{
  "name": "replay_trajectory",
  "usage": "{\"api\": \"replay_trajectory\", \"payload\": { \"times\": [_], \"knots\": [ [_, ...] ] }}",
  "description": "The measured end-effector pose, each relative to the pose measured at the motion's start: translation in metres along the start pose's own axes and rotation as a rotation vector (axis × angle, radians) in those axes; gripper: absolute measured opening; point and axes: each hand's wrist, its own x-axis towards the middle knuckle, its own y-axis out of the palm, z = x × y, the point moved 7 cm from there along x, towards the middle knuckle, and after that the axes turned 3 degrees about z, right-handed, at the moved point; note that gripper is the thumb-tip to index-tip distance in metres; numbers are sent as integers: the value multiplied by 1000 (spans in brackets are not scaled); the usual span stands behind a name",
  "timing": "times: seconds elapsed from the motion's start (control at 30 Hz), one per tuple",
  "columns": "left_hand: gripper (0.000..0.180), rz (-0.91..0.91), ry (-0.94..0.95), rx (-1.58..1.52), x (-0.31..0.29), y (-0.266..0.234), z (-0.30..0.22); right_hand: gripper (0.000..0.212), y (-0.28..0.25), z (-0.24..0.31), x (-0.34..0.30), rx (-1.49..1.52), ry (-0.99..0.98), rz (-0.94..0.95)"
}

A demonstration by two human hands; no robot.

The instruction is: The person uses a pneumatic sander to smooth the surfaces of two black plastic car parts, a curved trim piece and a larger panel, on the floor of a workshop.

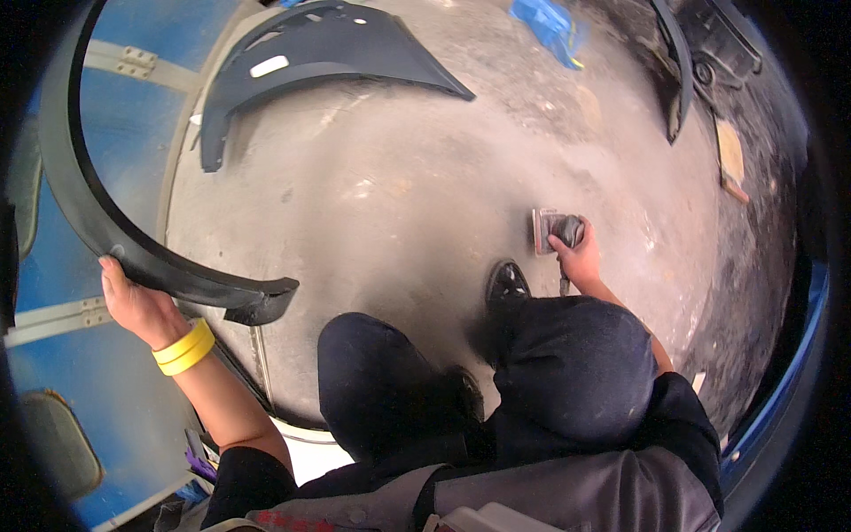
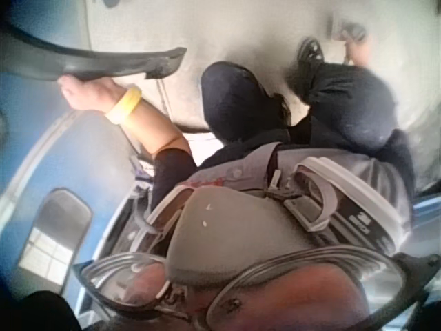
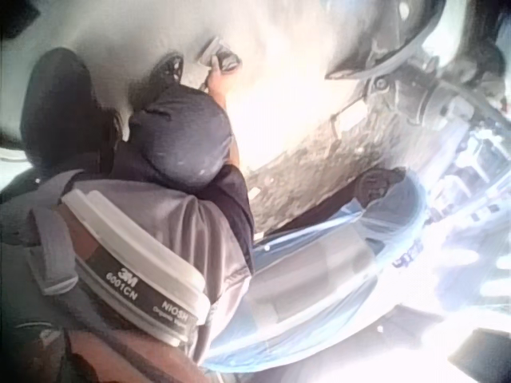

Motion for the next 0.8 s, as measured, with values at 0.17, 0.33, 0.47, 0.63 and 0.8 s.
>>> {"api": "replay_trajectory", "payload": {
  "times": [0.17, 0.33, 0.47, 0.63, 0.8],
  "knots": [
    [28, -172, -110, -82, 10, -83, 5, 78, 38, 26, 18, -35, -69, 68],
    [36, -330, -229, -50, 18, -155, 22, 78, 80, 55, 39, 12, -90, 176],
    [39, -637, -228, 6, 3, -230, 24, 81, 104, 72, 51, -34, -172, 189],
    [41, -801, -305, 16, -31, -277, 49, 81, 128, 79, 58, -92, -180, 265],
    [44, -1013, -408, 98, -94, -312, 86, 84, 141, 89, 54, -157, -175, 298]
  ]
}}
